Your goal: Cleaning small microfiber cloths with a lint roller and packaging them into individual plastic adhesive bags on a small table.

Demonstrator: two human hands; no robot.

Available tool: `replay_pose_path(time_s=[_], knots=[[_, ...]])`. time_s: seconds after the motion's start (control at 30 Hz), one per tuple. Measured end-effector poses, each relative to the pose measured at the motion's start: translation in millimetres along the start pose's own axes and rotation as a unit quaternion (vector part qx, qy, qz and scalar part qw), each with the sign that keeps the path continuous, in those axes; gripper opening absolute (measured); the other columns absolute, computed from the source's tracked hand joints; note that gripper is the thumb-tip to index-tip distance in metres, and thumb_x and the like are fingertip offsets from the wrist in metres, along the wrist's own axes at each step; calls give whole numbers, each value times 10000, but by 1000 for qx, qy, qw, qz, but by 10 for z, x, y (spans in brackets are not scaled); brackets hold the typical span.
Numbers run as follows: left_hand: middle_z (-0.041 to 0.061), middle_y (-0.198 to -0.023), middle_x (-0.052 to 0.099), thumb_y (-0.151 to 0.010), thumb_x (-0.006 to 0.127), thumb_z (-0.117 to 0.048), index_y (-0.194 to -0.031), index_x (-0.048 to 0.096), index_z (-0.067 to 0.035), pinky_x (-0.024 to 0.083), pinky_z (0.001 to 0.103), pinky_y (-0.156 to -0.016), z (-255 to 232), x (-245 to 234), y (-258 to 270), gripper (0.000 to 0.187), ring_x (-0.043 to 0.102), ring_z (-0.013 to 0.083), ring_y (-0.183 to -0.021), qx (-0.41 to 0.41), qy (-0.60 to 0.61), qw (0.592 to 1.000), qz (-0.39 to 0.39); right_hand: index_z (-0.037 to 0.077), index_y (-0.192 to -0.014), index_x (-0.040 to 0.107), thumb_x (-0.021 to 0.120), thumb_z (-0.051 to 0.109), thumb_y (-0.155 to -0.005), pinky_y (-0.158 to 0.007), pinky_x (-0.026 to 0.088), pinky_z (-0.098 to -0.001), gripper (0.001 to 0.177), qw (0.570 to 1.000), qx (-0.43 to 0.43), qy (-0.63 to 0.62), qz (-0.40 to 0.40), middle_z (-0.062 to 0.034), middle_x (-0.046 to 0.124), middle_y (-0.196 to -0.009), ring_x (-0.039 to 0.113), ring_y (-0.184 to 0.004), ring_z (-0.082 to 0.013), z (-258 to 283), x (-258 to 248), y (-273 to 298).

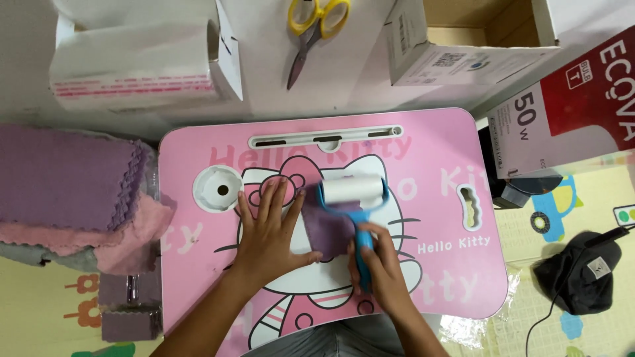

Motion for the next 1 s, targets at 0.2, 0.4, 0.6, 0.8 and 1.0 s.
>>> replay_pose_path(time_s=[0.2, 0.4, 0.6, 0.8, 1.0], knots=[[176, -1687, 246, -576, 754, -940, -1607, 294, -173, 105, 766, -1167, -1, -30, -6, 1365, 169, 357, -1582, 4, 10, 1000, -11, 156, -1369, 471, 444, 159, -1049, -410, 350, -288, 321, 998, 63, -18, -12, -98, 566, -1009, 432, -528, -159, 17, -12, -132], [189, -1688, 231, -558, 696, -1019, -1631, 229, -174, 117, 770, -1158, 6, -8, -9, 1443, 168, 370, -1579, 9, -5, 1000, 3, 73, -1279, 528, 483, 169, -1056, -339, 370, -254, 247, 999, 7, 16, 41, -123, 555, -807, 386, -400, -125, -167, -453, 481], [196, -1691, 199, -552, 688, -1039, -1646, 191, -158, 80, 761, -1164, 10, 4, -5, 1490, 126, 372, -1585, 14, -11, 1000, 17, 12, -1181, 584, 486, 70, -1010, -400, 330, -251, 205, 998, 24, 15, 48, -185, 659, -898, 379, -380, -110, -202, -862, 876], [178, -1698, 180, -563, 662, -1065, -1629, 207, -107, 58, 764, -1158, 25, 9, -3, 1504, 100, 365, -1588, 13, 7, 1000, 21, 35, -1174, 626, 478, 47, -992, -329, 345, -251, 235, 986, 51, 106, 122, -124, 620, -734, 420, -369, -120, -157, -881, 321], [273, -1626, 310, -823, 598, -804, -1609, 241, -13, -35, 713, -1185, 126, -56, -17, 1171, 257, 422, -1535, -39, 211, 975, 50, -31, -1141, 622, 471, 1, -925, -339, 326, -235, 265, 977, 8, 130, 167, -64, 511, -472, 425, -302, -108, 442, -48, -379]])
Point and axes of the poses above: each hand's wrist, its own y-axis away from the middle knuckle, its own x-axis out of the palm, z = x × y, the point moved 4 cm from there along -y, towards the middle knuckle
